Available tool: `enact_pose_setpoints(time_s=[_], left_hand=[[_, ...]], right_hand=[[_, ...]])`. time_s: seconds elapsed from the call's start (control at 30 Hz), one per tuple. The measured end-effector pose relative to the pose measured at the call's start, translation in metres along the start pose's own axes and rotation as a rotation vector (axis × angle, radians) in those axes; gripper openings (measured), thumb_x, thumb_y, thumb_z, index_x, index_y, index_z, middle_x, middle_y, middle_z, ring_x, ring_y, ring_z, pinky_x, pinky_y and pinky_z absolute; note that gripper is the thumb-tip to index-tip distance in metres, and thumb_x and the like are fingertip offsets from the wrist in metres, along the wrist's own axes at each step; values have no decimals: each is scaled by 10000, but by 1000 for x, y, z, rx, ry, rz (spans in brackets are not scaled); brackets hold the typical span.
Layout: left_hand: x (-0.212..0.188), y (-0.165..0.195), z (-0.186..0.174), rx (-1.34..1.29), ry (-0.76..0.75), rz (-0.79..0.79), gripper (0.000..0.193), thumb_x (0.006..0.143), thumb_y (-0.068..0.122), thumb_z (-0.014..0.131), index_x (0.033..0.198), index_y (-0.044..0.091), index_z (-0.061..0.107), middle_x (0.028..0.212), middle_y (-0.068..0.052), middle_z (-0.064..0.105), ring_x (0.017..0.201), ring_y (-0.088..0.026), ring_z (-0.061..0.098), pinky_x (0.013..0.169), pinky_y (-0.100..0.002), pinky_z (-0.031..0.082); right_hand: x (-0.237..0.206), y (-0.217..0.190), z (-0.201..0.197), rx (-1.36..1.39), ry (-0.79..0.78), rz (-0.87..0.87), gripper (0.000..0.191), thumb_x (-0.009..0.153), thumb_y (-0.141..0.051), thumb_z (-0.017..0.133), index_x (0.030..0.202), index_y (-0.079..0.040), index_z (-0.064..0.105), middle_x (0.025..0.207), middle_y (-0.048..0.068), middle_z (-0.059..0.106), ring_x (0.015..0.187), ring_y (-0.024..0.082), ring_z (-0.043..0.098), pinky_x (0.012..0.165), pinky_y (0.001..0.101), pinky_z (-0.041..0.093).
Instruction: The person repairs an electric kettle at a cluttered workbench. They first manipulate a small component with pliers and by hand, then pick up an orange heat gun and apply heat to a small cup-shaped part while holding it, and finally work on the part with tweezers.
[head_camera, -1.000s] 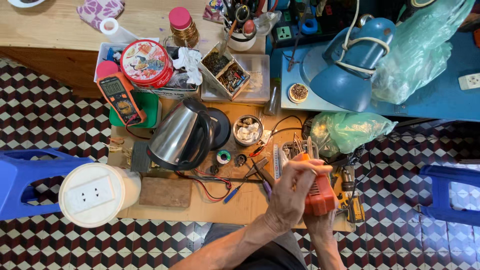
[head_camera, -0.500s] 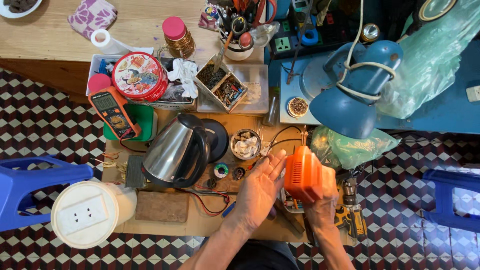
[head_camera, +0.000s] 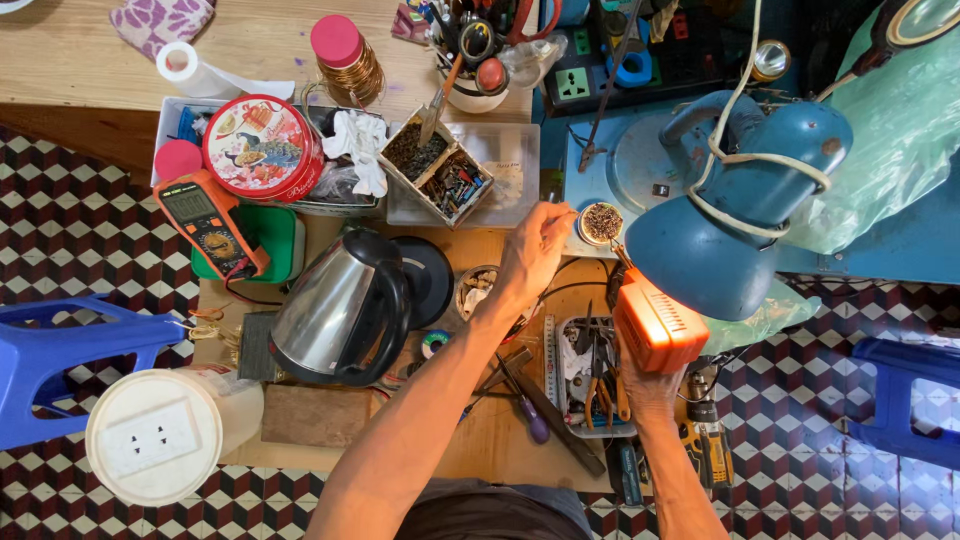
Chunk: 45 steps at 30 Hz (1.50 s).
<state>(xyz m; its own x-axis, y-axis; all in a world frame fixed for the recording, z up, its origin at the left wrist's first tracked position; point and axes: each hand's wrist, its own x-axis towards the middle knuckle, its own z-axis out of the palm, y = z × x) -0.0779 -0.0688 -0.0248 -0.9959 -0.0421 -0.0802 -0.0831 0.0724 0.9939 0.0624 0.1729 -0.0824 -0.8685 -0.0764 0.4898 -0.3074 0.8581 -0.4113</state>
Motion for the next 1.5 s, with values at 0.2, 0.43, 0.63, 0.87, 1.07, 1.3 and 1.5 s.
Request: enact_pose_setpoints(time_s=[0.2, 0.43, 0.63, 0.87, 1.07, 1.3, 1.5], left_hand=[[12, -16, 22, 54, -18, -65, 286, 1051, 296, 585, 1208, 65, 646, 1060, -161, 760, 915, -226, 722, 762, -360, 589], [-2, -12, 26, -45, 3, -169, 293, 1027, 288, 584, 1195, 59, 653, 1049, -121, 758, 850, -205, 753, 710, -340, 609], [-11, -6, 28, -68, 2, -200, 280, 1029, 281, 573, 1186, 62, 649, 1069, -110, 761, 841, -186, 745, 678, -331, 603], [-14, -18, 26, 44, -18, -190, 265, 1037, 274, 593, 1190, 75, 680, 1051, -133, 769, 936, -203, 742, 751, -330, 598], [-12, -31, 26, -132, -21, -6, 244, 1014, 214, 643, 1168, 33, 702, 1128, -116, 767, 1019, -190, 745, 875, -303, 612], [-15, -20, 23, -241, -16, -129, 231, 967, 170, 706, 1137, 19, 748, 1074, -97, 780, 975, -165, 735, 850, -258, 589], [-10, -21, 21, -157, 22, -110, 223, 934, 149, 735, 1112, 24, 786, 1003, -74, 798, 867, -129, 728, 757, -248, 582]], right_hand=[[-10, 19, 10, -53, -83, 50, 654, 902, -254, 780, 1454, -111, 461, 1429, 185, 488, 1344, 418, 468, 1128, 577, 397], [-14, 21, 7, 61, -123, 163, 637, 958, -315, 738, 1492, -108, 458, 1460, 195, 449, 1351, 394, 456, 1130, 538, 395], [-13, 18, 15, 9, -189, 226, 654, 920, -313, 760, 1474, -107, 482, 1449, 193, 466, 1348, 398, 450, 1115, 544, 390], [-19, 20, 25, -86, -135, 132, 623, 935, -303, 765, 1468, -136, 490, 1483, 184, 463, 1385, 398, 430, 1138, 552, 389], [-17, 19, 26, -73, -69, 17, 566, 927, -182, 795, 1429, -134, 539, 1449, 151, 506, 1346, 415, 484, 1121, 578, 415], [-19, 22, 26, -108, -94, -62, 439, 948, -161, 765, 1356, -118, 606, 1330, 147, 594, 1237, 395, 562, 1025, 543, 475], [-20, 25, 29, -169, -165, -47, 386, 920, -181, 761, 1287, -117, 658, 1239, 132, 640, 1141, 378, 603, 953, 525, 481]])
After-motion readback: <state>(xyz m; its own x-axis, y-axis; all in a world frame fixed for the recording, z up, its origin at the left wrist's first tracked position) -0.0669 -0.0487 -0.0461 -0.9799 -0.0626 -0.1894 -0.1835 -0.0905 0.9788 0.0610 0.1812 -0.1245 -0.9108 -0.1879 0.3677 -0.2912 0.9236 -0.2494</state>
